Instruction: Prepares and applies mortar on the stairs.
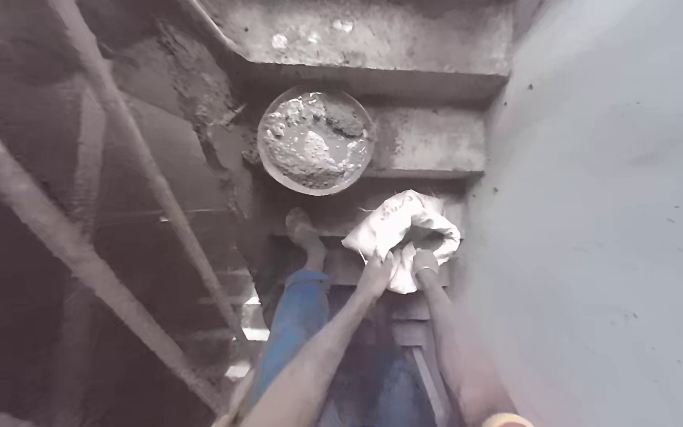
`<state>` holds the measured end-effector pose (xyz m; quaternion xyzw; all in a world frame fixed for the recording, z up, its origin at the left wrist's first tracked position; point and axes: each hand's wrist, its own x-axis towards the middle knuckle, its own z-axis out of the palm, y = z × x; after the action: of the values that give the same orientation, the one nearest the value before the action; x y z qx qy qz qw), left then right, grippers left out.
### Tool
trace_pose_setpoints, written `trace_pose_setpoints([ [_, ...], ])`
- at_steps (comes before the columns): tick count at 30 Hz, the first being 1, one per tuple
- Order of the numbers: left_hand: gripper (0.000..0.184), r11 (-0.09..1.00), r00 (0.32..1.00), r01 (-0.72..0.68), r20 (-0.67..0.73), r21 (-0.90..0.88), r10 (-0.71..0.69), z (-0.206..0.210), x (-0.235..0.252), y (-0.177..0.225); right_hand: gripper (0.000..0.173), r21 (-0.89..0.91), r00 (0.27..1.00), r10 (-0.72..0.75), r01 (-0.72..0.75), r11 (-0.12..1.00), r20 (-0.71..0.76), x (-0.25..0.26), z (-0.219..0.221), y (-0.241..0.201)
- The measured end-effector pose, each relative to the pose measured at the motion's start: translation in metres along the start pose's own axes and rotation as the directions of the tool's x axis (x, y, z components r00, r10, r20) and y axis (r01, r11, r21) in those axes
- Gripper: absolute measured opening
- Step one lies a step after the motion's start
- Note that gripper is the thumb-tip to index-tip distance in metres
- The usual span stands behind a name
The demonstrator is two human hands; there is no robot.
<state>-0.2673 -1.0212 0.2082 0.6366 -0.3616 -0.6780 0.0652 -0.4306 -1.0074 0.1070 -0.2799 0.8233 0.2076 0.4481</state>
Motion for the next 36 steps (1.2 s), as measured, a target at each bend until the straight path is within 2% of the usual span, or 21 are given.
trace_pose_setpoints([
  [1,0.05,1.0,1.0,-0.002,0.025,0.001,0.002,0.001,0.005,-0.004,0.034,0.027,0.999,0.028,-0.027,0.999,-0.025,0.005,0.007,-0.001],
  [3,0.051,1.0,0.998,0.0,0.06,0.026,-0.001,-0.001,0.019,-0.007,0.036,-0.053,0.999,-0.014,0.012,0.999,-0.033,0.02,0.013,-0.013],
  [5,0.051,1.0,0.999,0.017,0.035,0.026,-0.018,-0.004,0.025,-0.01,0.038,-0.141,0.993,-0.119,0.119,0.983,0.011,0.027,0.025,-0.025],
  [7,0.052,0.999,1.0,0.015,-0.015,-0.048,-0.015,-0.012,0.035,-0.009,0.04,-0.196,0.971,-0.229,0.237,0.952,0.063,0.049,0.041,-0.027],
  [8,0.052,0.996,1.0,0.01,-0.021,-0.093,-0.012,-0.015,0.037,-0.009,0.04,-0.153,0.965,-0.252,0.26,0.953,0.068,0.056,0.044,-0.019],
  [9,0.054,0.992,1.0,0.008,-0.012,-0.125,-0.01,-0.017,0.036,-0.01,0.037,-0.012,0.968,-0.243,0.244,0.97,0.056,0.058,0.047,-0.007],
  [10,0.054,0.991,1.0,0.008,-0.007,-0.136,-0.009,-0.019,0.037,-0.007,0.042,0.2,0.977,-0.21,0.2,0.959,0.029,0.057,0.046,0.004],
  [11,0.054,0.992,1.0,0.02,0.004,-0.125,-0.019,-0.022,0.038,-0.003,0.051,0.34,0.982,-0.182,0.155,0.928,0.048,0.048,0.037,0.01],
  [12,0.054,0.995,1.0,0.029,0.014,-0.096,-0.028,-0.024,0.037,0.002,0.056,0.398,0.981,-0.177,0.129,0.908,0.085,0.031,0.024,0.015],
  [15,0.053,0.999,1.0,0.022,0.006,-0.04,-0.022,-0.035,0.041,0.015,0.051,0.477,0.96,-0.201,0.086,0.874,0.196,-0.014,-0.001,0.034],
  [17,0.055,0.991,0.999,-0.004,-0.045,-0.136,-0.002,-0.044,0.045,0.013,0.045,0.528,0.939,-0.228,0.06,0.847,0.259,-0.041,-0.012,0.051],
  [21,0.057,0.908,0.979,-0.07,-0.203,-0.412,-0.017,-0.069,0.064,0.008,0.042,0.6,0.921,-0.302,0.101,0.794,0.245,-0.085,-0.04,0.059],
  [23,0.059,0.887,0.974,-0.071,-0.225,-0.456,-0.038,-0.078,0.066,0.012,0.042,0.635,0.911,-0.37,0.178,0.752,0.183,-0.096,-0.055,0.054],
  [26,0.06,0.862,0.977,-0.071,-0.209,-0.502,-0.041,-0.084,0.066,0.015,0.039,0.648,0.88,-0.469,0.31,0.696,0.082,-0.108,-0.08,0.025],
  [29,0.061,0.88,0.984,-0.036,-0.17,-0.474,-0.051,-0.088,0.069,0.021,0.039,0.633,0.846,-0.533,0.406,0.659,0.011,-0.116,-0.107,-0.03],
  [32,0.063,0.986,0.999,0.014,-0.047,-0.165,-0.022,-0.093,0.065,0.03,0.04,0.536,0.816,-0.572,0.518,0.666,-0.078,-0.108,-0.123,-0.104],
  [34,0.067,0.997,0.997,0.013,0.069,0.079,-0.018,-0.092,0.064,0.034,0.043,0.42,0.795,-0.601,0.575,0.702,-0.085,-0.083,-0.125,-0.15],
  [36,0.07,0.973,0.986,-0.003,0.161,0.23,-0.035,-0.096,0.06,0.043,0.045,0.263,0.77,-0.632,0.631,0.73,-0.091,-0.064,-0.13,-0.193],
])
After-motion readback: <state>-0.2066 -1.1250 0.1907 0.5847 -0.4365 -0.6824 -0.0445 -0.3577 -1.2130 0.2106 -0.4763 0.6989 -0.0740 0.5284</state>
